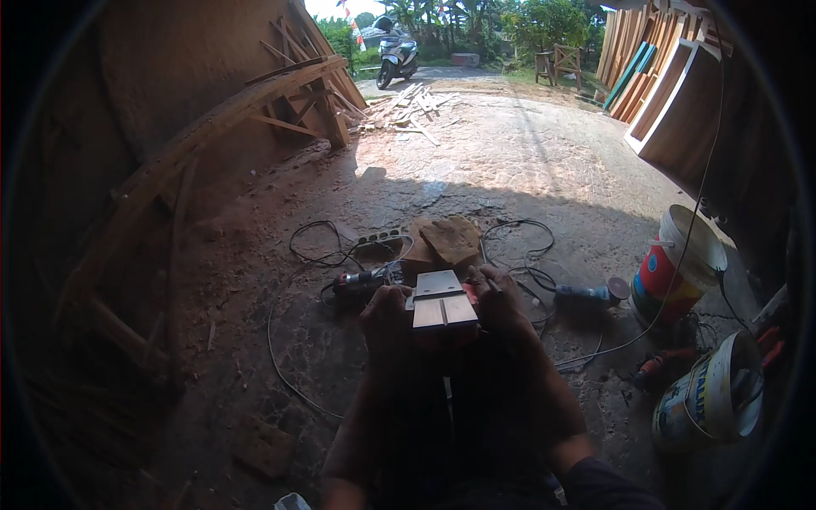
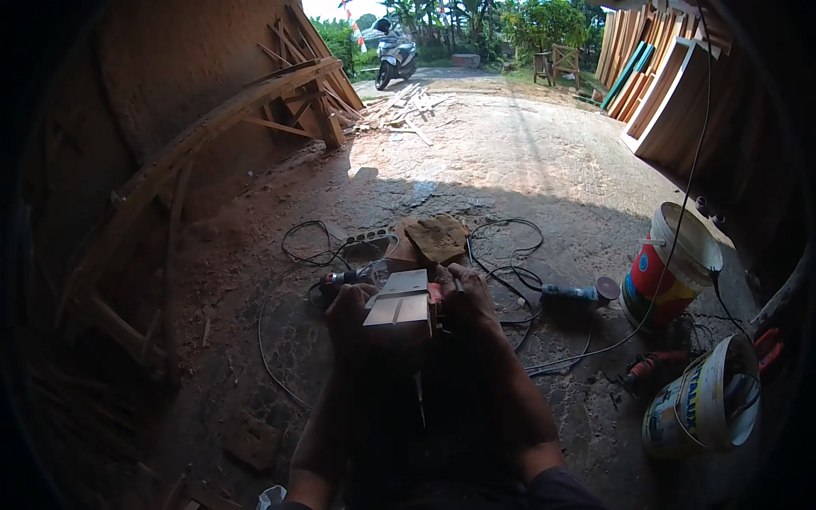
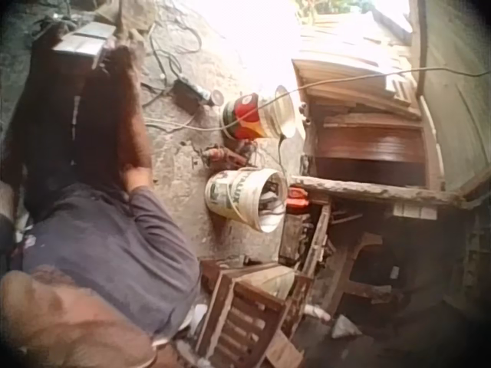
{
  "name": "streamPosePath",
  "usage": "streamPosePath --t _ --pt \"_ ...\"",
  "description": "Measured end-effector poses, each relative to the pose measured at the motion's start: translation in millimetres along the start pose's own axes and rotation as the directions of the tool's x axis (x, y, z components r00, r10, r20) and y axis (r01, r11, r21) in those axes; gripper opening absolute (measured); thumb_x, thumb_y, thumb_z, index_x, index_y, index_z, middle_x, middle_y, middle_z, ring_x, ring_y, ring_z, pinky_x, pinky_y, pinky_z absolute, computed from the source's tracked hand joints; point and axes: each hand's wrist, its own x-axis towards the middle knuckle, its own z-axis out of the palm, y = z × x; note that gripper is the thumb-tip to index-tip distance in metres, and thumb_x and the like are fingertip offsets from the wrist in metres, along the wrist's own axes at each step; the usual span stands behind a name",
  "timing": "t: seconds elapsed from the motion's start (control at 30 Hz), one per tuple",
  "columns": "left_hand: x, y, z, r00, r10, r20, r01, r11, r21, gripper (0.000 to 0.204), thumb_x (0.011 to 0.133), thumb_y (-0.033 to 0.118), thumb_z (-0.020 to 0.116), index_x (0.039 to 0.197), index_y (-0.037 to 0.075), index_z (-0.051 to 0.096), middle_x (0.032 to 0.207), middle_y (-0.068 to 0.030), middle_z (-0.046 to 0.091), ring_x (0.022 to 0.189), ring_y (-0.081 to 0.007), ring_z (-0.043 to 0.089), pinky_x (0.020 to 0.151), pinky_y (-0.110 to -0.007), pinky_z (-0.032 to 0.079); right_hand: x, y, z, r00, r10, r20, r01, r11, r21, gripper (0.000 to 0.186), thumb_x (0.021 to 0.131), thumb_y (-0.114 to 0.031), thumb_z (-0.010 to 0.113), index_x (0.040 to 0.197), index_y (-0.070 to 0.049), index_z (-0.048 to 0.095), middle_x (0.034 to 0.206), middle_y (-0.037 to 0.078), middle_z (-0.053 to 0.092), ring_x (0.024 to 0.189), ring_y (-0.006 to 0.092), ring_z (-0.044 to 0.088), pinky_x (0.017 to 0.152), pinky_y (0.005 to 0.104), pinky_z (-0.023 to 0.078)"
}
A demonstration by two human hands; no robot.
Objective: The person uses a T-handle hex key to tighten or adjust components on an electric hand planer, then fits a small metal blade or guide into the tool by hand.
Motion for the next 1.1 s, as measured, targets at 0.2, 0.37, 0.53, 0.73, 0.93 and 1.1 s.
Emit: streamPosePath --t 0.2,0.37,0.53,0.73,0.93,1.1 --pt "3 -3 -1 0.995 0.095 0.031 -0.097 0.994 0.055 0.006 0.089 0.0 0.062 0.084 0.003 0.059 0.085 -0.0109 0.066 0.075 -0.0241 0.068 0.067 -0.034 0.054 1 1 0 1.0 -0.009 -0.01 0.009 1.0 -0.014 0.036 0.101 -0.031 0.052 0.093 0.0 0.068 0.084 0.018 0.071 0.079 0.0295 0.069 0.073 0.0411 0.051" --pt "-1 -5 2 0.997 0.077 -0.02 -0.076 0.997 0.022 0.008 0.089 -0.001 0.061 0.083 0.003 0.058 0.084 -0.0104 0.066 0.075 -0.0236 0.068 0.068 -0.033 0.054 3 6 2 0.998 -0.066 -0.023 0.065 0.997 -0.047 0.035 0.101 -0.03 0.052 0.094 0.0 0.068 0.083 0.018 0.071 0.079 0.0295 0.069 0.073 0.0408 0.051" --pt "-3 -4 4 0.997 0.066 -0.027 -0.065 0.997 0.042 0.01 0.091 -0.001 0.059 0.083 0.003 0.056 0.084 -0.01 0.065 0.076 -0.0225 0.067 0.069 -0.032 0.054 5 15 3 0.998 -0.056 -0.019 0.056 0.998 -0.009 0.036 0.101 -0.03 0.052 0.091 0.001 0.068 0.081 0.017 0.07 0.074 0.0282 0.068 0.07 0.0393 0.051" --pt "-3 -8 3 0.991 0.127 -0.046 -0.122 0.988 0.09 0.013 0.096 0.002 0.054 0.084 0.002 0.057 0.083 -0.0114 0.066 0.073 -0.0224 0.066 0.068 -0.033 0.052 0 3 2 1.0 0.003 0.002 -0.003 0.999 0.032 0.036 0.101 -0.03 0.052 0.09 0.0 0.067 0.079 0.016 0.07 0.073 0.0272 0.067 0.069 0.0385 0.05" --pt "-4 -13 6 0.996 0.071 -0.048 -0.07 0.997 0.023 0.018 0.099 0.006 0.051 0.085 0.0 0.06 0.081 -0.0121 0.066 0.07 -0.0208 0.065 0.066 -0.033 0.051 -2 -1 -2 1.0 -0.011 -0.004 0.011 1.0 -0.007 0.036 0.101 -0.03 0.052 0.09 0.0 0.067 0.08 0.017 0.07 0.075 0.0297 0.068 0.07 0.0402 0.05" --pt "-3 -16 5 0.998 0.057 -0.031 -0.057 0.998 -0.006 0.022 0.101 0.009 0.049 0.083 -0.001 0.06 0.081 -0.011 0.067 0.072 -0.0176 0.064 0.067 -0.032 0.05 -1 2 0 1.0 -0.005 -0.022 0.005 1.0 0.021 0.035 0.1 -0.03 0.053 0.088 0.0 0.066 0.081 0.018 0.068 0.077 0.0291 0.067 0.071 0.041 0.049"
